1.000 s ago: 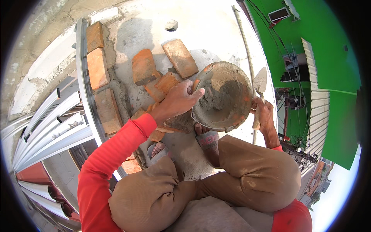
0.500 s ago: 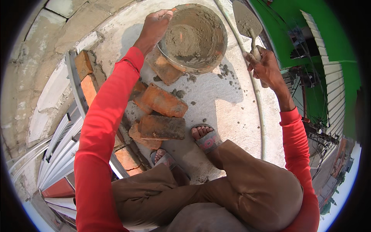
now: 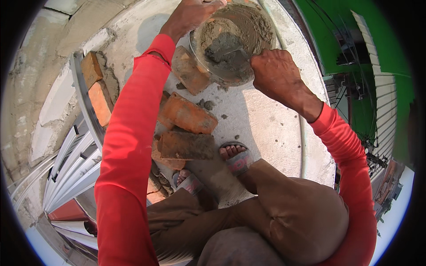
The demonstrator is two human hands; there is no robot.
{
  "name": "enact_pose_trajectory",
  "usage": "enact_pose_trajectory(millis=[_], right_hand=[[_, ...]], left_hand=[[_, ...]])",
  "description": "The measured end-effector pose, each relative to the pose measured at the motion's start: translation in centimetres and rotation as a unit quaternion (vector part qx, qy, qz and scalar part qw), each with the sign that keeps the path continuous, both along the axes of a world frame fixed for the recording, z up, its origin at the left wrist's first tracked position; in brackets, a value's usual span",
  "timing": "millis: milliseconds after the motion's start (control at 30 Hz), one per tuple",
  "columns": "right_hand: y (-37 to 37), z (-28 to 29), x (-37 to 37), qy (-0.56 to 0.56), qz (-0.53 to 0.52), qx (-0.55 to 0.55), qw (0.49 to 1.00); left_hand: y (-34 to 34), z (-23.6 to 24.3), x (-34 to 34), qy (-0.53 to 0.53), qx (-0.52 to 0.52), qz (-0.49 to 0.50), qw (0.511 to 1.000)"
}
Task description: The person is laying bricks to build a wall. They scoop mortar from a bucket using a trowel, apply it to the bricks, and place them in a line. They also use a long metal bar to level the mortar and adjust the bricks.
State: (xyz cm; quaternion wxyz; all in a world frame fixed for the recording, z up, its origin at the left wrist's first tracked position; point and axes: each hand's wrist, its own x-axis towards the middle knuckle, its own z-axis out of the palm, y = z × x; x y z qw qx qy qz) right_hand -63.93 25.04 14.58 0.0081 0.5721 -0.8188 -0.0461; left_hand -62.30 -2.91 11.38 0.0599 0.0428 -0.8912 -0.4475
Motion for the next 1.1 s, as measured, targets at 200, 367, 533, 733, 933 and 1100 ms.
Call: enact_pose_trajectory(millis=[200, 367, 533, 733, 933, 1100], right_hand=[[1.9, 3.3, 2.2, 0.112, 0.079, 0.010, 0.990], [1.7, 0.5, -3.4, 0.098, -0.037, 0.004, 0.995], [2.2, -5.9, -4.7, -0.087, 0.007, 0.026, 0.996], [1.8, -3.8, -3.6, -0.028, -0.086, -0.074, 0.993], [1.2, -3.0, -4.1, -0.051, -0.059, -0.024, 0.997], [2.4, -4.6, -4.6, -0.084, 0.002, 0.045, 0.995]], left_hand=[[0.9, 1.0, 0.4, 0.007, 0.025, 0.008, 1.000], [2.3, 1.1, -0.1, 0.011, 0.032, 0.007, 0.999], [4.3, 1.6, -1.1, 0.018, 0.015, 0.011, 1.000], [3.9, 1.4, -1.2, 0.011, 0.043, 0.004, 0.999], [5.0, 1.8, -1.2, 0.016, 0.048, 0.018, 0.999], [5.1, 2.6, -1.8, 0.000, 0.029, 0.013, 1.000]])
